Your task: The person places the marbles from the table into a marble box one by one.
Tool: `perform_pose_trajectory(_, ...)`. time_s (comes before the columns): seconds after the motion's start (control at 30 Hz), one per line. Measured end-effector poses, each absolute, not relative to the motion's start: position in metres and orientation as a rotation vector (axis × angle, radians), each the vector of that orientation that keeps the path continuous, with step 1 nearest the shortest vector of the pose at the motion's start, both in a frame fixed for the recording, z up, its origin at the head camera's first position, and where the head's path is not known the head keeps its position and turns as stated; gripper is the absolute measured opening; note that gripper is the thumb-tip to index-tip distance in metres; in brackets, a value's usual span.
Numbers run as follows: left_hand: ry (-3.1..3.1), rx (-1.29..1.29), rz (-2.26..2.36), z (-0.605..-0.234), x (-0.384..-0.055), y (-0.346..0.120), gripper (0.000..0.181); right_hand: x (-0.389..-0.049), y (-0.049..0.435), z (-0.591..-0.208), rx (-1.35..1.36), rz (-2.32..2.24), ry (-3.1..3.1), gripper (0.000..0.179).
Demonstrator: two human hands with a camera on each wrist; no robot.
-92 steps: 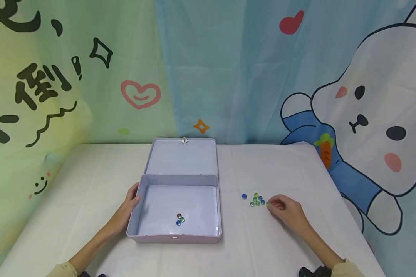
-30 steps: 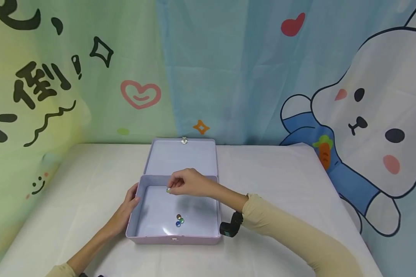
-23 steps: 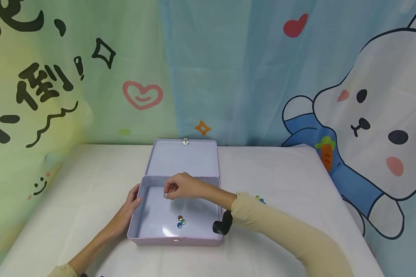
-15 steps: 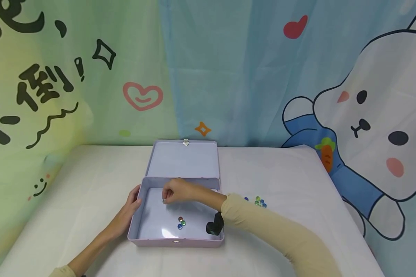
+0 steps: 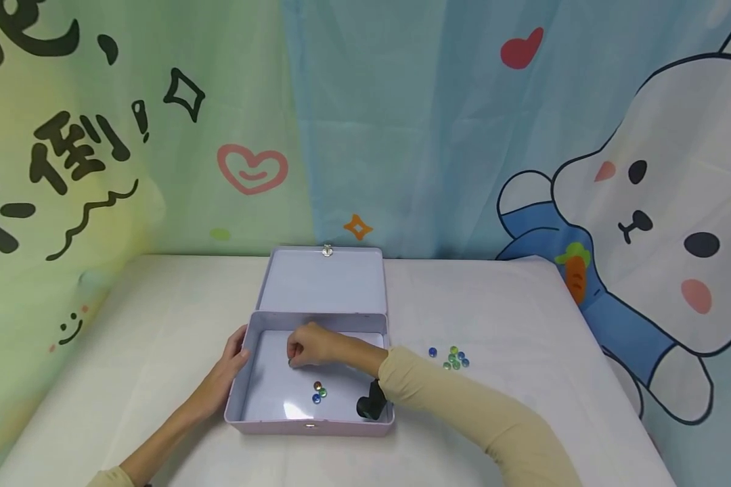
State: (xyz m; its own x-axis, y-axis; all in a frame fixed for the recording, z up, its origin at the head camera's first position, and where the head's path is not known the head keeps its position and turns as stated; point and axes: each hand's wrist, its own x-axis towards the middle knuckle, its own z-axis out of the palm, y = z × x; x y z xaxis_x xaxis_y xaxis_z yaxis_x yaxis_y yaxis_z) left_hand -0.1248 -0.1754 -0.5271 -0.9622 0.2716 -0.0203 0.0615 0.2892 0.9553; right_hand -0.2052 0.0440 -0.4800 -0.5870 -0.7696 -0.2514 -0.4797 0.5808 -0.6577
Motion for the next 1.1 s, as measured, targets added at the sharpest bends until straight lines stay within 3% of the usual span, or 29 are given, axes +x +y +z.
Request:
perform_pose_trajectory(0.53, 2.409, 0.298, 1.707, -0.526, -0.125, -0.175, 0.053, -0.206, 0.056, -0.463, -1.028, -0.796, 2.369, 0.011)
perform_pose_trajectory(1.1, 2.404, 0.316, 1.713, -0.524, -0.121, -0.175, 0.052, -0.204, 0.141, -0.394, -0.844, -1.125, 2.430, 0.013)
